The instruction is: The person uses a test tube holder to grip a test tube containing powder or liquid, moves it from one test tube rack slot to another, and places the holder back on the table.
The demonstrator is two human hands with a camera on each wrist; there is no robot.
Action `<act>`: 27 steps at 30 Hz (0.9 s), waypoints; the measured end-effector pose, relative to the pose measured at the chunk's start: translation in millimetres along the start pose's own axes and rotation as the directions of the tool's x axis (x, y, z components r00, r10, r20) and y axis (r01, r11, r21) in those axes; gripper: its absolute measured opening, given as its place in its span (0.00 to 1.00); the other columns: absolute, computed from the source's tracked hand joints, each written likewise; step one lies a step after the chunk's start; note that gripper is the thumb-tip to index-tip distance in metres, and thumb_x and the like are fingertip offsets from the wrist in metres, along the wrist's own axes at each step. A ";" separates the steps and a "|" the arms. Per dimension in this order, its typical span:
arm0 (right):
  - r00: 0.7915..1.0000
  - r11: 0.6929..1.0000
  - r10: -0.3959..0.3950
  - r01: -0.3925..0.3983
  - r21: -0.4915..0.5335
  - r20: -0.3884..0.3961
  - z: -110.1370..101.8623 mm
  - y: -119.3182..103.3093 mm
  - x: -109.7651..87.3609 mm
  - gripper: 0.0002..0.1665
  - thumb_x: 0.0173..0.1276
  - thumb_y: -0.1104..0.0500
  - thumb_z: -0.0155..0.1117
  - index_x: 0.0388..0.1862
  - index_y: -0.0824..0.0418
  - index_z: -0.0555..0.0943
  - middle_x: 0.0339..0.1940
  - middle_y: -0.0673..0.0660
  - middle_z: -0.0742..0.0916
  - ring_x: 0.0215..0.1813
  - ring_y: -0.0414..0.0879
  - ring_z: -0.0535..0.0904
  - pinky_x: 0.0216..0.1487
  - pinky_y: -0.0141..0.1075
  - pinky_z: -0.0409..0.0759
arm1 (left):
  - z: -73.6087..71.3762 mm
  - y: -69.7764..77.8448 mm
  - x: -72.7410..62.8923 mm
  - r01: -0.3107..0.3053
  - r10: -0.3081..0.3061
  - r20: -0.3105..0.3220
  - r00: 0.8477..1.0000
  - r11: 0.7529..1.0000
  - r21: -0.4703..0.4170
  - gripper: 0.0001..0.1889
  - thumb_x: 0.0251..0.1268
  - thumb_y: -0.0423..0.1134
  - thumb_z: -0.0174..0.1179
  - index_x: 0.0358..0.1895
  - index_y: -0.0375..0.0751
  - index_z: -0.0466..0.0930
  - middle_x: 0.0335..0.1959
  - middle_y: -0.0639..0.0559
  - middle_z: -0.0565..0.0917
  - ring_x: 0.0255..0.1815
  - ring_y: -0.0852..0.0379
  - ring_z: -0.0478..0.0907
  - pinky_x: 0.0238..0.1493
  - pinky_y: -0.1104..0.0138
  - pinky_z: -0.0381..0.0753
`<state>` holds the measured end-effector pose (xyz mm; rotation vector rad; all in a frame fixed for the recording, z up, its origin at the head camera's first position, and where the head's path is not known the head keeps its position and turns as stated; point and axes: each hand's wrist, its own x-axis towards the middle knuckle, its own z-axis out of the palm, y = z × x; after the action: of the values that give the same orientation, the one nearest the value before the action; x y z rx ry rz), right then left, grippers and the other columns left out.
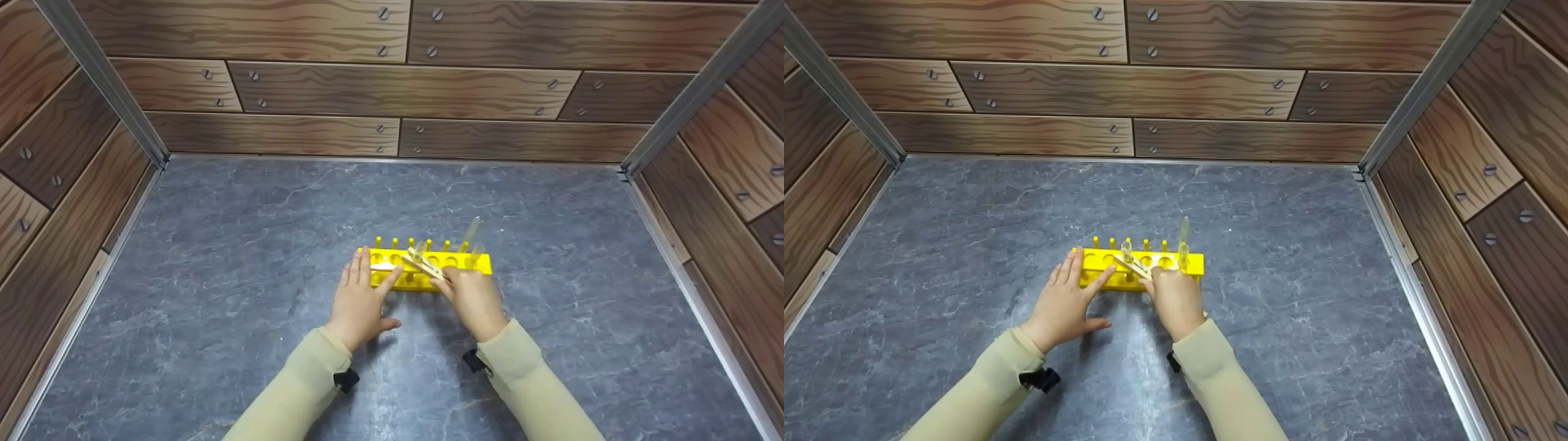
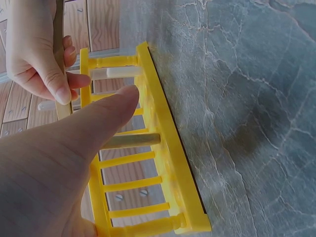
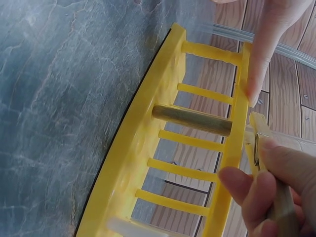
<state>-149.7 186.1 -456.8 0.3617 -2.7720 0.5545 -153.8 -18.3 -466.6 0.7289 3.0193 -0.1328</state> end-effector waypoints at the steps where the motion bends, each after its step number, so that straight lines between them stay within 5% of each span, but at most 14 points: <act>1: 1.000 1.000 0.001 -0.001 -0.001 0.002 0.1 -0.1 -0.3 0.14 0.61 0.53 0.66 0.22 0.59 0.76 0.13 0.49 0.74 0.16 0.42 0.65 0.18 0.37 0.67 | 0.0 0.2 -0.1 -0.001 0.001 -0.003 1.000 1.000 -0.007 0.50 0.45 0.74 0.56 0.74 0.63 0.48 0.70 0.25 0.43 0.72 0.35 0.41 0.68 0.50 0.51; 16: 1.000 1.000 0.016 -0.017 0.010 0.010 1.5 -0.7 1.1 0.13 0.60 0.54 0.67 0.23 0.60 0.77 0.14 0.49 0.74 0.16 0.42 0.65 0.18 0.36 0.67 | -0.7 -0.3 -0.7 0.005 -0.005 0.008 1.000 1.000 -0.007 0.50 0.45 0.74 0.55 0.74 0.63 0.47 0.71 0.27 0.43 0.72 0.35 0.40 0.69 0.51 0.49; 23: 0.999 0.999 0.033 -0.032 -0.044 0.013 1.8 -2.6 1.9 0.18 0.61 0.51 0.66 0.42 0.63 0.79 0.22 0.56 0.83 0.17 0.44 0.73 0.19 0.37 0.73 | 0.6 -0.7 0.2 0.007 -0.007 0.011 1.000 1.000 -0.005 0.50 0.46 0.74 0.55 0.74 0.63 0.46 0.71 0.26 0.43 0.72 0.35 0.40 0.69 0.50 0.49; 27: 0.999 0.998 0.039 -0.038 -0.048 0.013 1.7 -3.1 1.9 0.18 0.61 0.51 0.66 0.43 0.63 0.79 0.22 0.57 0.83 0.17 0.44 0.73 0.19 0.38 0.73 | 1.5 -0.9 -0.1 0.003 -0.003 0.004 1.000 1.000 -0.011 0.51 0.46 0.74 0.55 0.74 0.63 0.46 0.71 0.26 0.42 0.72 0.35 0.40 0.69 0.50 0.49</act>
<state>-150.9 182.2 -456.6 0.3035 -2.8057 0.4955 -154.1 -19.3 -468.0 0.7221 3.0153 -0.1168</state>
